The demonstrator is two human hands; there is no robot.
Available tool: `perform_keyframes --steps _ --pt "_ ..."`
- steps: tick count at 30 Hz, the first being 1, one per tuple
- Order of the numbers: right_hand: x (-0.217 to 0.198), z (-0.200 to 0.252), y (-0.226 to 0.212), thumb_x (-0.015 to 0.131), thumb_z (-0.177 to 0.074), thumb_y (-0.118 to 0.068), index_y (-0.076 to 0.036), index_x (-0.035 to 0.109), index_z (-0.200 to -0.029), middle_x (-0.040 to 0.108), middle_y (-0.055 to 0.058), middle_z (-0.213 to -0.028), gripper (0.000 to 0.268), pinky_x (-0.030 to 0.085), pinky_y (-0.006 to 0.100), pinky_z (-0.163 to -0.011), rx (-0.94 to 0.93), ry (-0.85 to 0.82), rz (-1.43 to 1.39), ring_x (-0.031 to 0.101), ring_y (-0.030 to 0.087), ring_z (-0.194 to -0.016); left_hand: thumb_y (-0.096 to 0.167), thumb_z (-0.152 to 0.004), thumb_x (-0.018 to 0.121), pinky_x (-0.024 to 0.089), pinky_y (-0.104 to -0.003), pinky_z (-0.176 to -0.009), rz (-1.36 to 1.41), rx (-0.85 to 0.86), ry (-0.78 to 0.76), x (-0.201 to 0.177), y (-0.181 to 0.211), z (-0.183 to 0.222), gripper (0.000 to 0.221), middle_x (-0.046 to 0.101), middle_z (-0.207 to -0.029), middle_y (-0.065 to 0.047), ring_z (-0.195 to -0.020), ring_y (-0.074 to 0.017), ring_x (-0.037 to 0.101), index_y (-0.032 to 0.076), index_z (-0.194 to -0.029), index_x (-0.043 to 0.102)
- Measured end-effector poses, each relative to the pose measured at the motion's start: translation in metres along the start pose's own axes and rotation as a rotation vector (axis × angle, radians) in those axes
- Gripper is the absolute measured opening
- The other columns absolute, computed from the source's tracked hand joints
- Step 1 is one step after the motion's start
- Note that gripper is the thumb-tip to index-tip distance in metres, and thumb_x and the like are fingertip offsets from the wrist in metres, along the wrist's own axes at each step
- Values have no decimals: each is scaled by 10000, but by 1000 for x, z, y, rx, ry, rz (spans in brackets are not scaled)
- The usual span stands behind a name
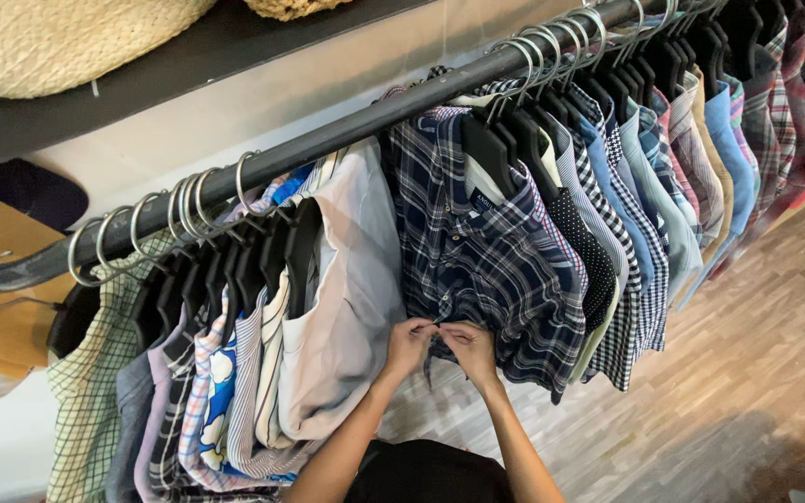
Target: The person buttons several shirts one at a time while they hang on a clothing rack.
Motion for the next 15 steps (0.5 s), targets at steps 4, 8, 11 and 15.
perform_keyframes --steps 4,8,11,15 --pt "-5 -3 25 810 -764 -83 -6 750 -999 737 174 -825 254 568 324 -732 67 -103 -204 680 176 -780 120 -865 697 527 -338 -689 131 -115 -29 3 -31 4 159 698 -826 -165 -778 -213 652 19 -983 728" --pt "-12 8 26 736 -805 -18 43 706 -1023 726 172 -875 228 560 345 -797 99 -152 -291 687 213 -831 112 -891 660 529 -350 -805 171 -125 -100 13 -40 14 159 691 -946 -153 -893 -220 658 53 -1032 704" --pt "-16 2 55 868 -674 8 3 669 -1046 726 204 -913 421 576 400 -784 7 -199 -205 699 276 -916 -47 -895 541 511 -367 -855 188 -116 -165 22 -28 27 234 691 -945 -158 -954 -245 644 80 -966 724" --pt "-21 -6 102 816 -708 -39 -32 641 -1031 666 133 -960 368 549 368 -821 10 -194 -46 656 213 -963 -149 -836 534 483 -418 -923 241 -149 -109 46 -85 31 341 601 -1070 -229 -1040 -316 585 -13 -1148 534"
Point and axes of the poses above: each hand's wrist, its own z-axis away from the middle knuckle, its own x-axis out of the palm, y = z × x, the point moved 4 cm from there along -z, towards the middle knuckle
